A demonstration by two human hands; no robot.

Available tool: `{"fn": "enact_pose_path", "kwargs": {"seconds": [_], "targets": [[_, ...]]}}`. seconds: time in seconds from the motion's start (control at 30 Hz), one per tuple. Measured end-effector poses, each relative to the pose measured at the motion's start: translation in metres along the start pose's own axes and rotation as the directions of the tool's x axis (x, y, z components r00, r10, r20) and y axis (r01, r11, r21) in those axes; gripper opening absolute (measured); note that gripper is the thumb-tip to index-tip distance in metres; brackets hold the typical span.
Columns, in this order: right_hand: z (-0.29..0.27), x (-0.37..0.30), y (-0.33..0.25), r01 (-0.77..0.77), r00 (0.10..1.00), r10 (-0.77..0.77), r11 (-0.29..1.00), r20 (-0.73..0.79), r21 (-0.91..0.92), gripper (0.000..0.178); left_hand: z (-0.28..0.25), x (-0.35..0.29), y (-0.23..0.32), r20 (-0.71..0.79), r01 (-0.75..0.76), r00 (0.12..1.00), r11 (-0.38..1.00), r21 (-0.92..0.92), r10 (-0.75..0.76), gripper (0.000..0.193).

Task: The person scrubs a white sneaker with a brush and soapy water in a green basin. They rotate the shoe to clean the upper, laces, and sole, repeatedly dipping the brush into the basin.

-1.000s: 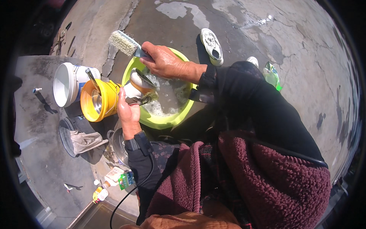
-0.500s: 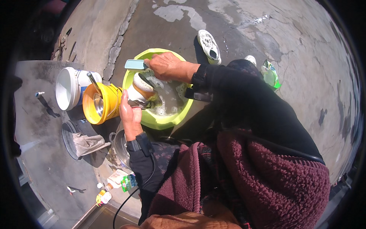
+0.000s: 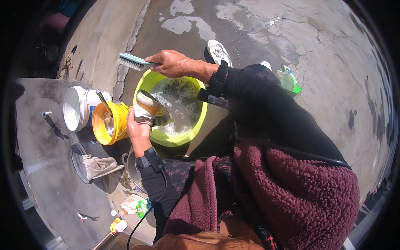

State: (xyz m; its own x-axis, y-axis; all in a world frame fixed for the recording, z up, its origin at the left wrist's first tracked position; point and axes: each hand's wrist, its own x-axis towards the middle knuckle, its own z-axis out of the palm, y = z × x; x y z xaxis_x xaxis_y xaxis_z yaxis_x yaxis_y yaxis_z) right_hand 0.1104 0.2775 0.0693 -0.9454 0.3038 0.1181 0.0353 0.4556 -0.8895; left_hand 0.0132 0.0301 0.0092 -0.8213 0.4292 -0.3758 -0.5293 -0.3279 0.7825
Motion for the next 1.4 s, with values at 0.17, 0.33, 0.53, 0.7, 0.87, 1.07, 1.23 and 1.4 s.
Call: {"fn": "enact_pose_path", "kwargs": {"seconds": [0.17, 0.33, 0.53, 0.7, 0.87, 1.07, 1.23, 1.4], "targets": [[-0.069, -0.024, -0.012, -0.173, 0.984, 0.172, 0.871, 0.044, 0.460, 0.036, -0.017, -0.015, 0.013, -0.023, -0.050, 0.999, 0.997, -0.062, 0.048, 0.045], [-0.160, -0.110, 0.012, 0.016, 0.935, 0.162, 0.870, -0.315, 0.493, 0.038, -0.042, -0.026, 0.023, -0.096, -0.143, 0.985, 0.990, 0.001, 0.142, 0.051], [-0.210, -0.275, 0.108, -0.398, 0.648, 0.627, 0.763, -0.433, 0.510, 0.043, -0.035, -0.027, 0.012, -0.183, -0.094, 0.978, 0.994, 0.052, 0.103, 0.054], [-0.159, -0.382, 0.182, -0.633, 0.353, 0.859, 0.511, -0.371, 0.582, 0.031, -0.017, -0.025, -0.002, -0.111, -0.130, 0.982, 0.972, 0.194, 0.153, 0.053], [-0.116, -0.415, 0.225, -0.587, 0.262, 0.927, 0.374, -0.269, 0.718, 0.031, -0.016, -0.023, -0.014, -0.103, -0.112, 0.985, 0.969, 0.221, 0.138, 0.053], [-0.138, -0.426, 0.246, -0.805, 0.156, 0.928, 0.318, -0.338, 0.501, 0.036, -0.014, -0.035, -0.016, -0.105, -0.001, 0.994, 0.993, 0.120, 0.013, 0.054], [-0.146, -0.408, 0.266, -0.803, 0.273, 0.855, 0.455, -0.441, 0.385, 0.034, -0.005, -0.040, -0.018, -0.222, 0.059, 0.975, 0.989, 0.137, -0.027, 0.052], [-0.145, -0.388, 0.285, -0.791, 0.189, 0.805, 0.464, -0.563, 0.398, 0.030, 0.001, -0.045, -0.022, -0.355, 0.071, 0.935, 0.986, 0.153, -0.012, 0.046]]}}
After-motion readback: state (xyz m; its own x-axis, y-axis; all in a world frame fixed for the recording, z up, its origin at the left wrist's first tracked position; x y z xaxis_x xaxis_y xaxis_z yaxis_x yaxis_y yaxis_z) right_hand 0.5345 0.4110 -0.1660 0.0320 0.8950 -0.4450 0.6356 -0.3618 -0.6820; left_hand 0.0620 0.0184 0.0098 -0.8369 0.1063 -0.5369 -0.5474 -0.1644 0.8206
